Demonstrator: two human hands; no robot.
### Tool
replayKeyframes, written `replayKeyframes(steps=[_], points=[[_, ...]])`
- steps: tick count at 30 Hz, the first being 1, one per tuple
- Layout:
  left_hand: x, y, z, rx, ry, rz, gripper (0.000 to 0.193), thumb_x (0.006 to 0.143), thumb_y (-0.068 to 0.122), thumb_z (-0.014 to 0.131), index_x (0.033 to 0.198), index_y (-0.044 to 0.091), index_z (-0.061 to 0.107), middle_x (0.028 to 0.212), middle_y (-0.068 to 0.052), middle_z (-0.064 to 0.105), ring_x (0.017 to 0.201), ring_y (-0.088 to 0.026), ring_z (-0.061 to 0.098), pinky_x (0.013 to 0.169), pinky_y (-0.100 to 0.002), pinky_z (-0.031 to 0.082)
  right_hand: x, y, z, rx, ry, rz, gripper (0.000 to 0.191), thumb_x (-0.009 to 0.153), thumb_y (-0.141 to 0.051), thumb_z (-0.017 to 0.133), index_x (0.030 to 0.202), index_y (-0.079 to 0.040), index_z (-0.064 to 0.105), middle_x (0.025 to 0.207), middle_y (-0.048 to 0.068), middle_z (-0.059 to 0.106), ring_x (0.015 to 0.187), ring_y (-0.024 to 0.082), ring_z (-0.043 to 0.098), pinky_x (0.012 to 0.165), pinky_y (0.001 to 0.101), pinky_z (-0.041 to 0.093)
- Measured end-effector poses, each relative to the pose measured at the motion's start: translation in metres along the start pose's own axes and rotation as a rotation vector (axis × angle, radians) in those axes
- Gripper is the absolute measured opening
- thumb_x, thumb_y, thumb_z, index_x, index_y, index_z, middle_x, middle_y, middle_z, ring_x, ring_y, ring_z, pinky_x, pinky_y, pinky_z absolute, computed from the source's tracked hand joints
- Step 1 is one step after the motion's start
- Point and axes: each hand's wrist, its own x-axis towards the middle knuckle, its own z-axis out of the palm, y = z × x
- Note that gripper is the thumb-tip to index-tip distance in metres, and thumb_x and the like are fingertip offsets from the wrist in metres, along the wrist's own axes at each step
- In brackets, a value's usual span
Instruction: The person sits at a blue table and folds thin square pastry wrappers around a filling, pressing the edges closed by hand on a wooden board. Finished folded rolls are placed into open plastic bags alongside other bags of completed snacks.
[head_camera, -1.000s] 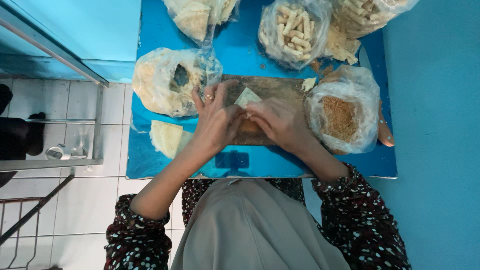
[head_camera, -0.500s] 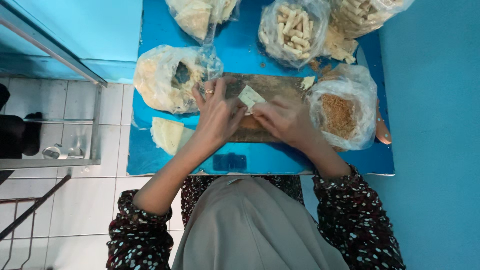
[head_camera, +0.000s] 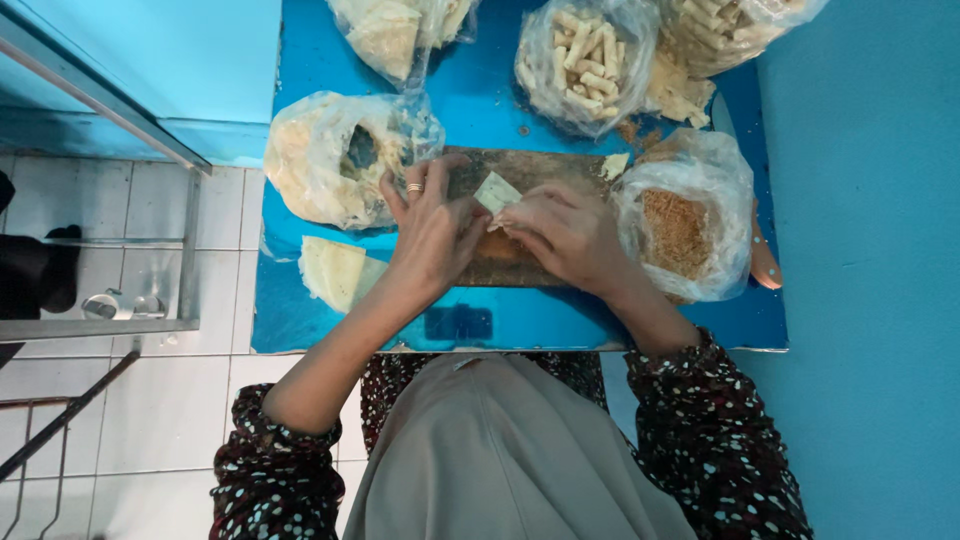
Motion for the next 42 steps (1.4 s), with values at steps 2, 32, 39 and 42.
replayKeyframes(steps=[2,32,39,42], points=[[0.001,-0.001,0.001,-0.005,-0.013,-0.021,0.012,0.083,0.019,0.078,0.086,0.008,0.077,0.142,-0.016,0.051,0.133,-0.040,0.039,0.109,-0.074,0.015,-0.002,0.001,0.000,-0.043,0.020,-0.087,0.030,0.083,-0.011,0.084,0.111,-0.013,0.072,0.099,0.004,0.072,0.094,0.024,0.070,0.074,0.0387,0.056],[-0.013,0.017,0.008,0.073,0.111,0.016,0.011,0.080,0.015,0.081,0.089,0.011,0.077,0.157,-0.019,0.035,0.139,-0.046,0.032,0.112,-0.074,0.012,0.011,0.013,0.001,0.337,-0.169,0.532,0.036,0.079,-0.019,0.084,0.112,-0.013,0.070,0.090,-0.001,0.077,0.083,0.022,0.066,0.074,0.0363,0.051],[-0.003,0.015,0.016,0.157,0.101,0.063,0.009,0.091,0.015,0.077,0.092,0.008,0.071,0.163,-0.016,0.031,0.145,-0.040,0.034,0.118,-0.073,0.014,-0.012,0.009,0.007,-0.019,0.024,0.148,0.031,0.090,-0.021,0.080,0.118,-0.015,0.068,0.100,-0.005,0.076,0.099,0.020,0.066,0.095,0.0474,0.038],[-0.003,0.013,0.016,0.124,0.129,0.049,0.013,0.093,0.016,0.076,0.101,0.006,0.071,0.163,-0.019,0.028,0.142,-0.042,0.033,0.116,-0.074,0.013,-0.011,0.009,0.007,-0.049,-0.003,0.153,0.029,0.094,-0.021,0.079,0.120,-0.016,0.069,0.102,-0.005,0.074,0.101,0.018,0.065,0.099,0.0473,0.036]])
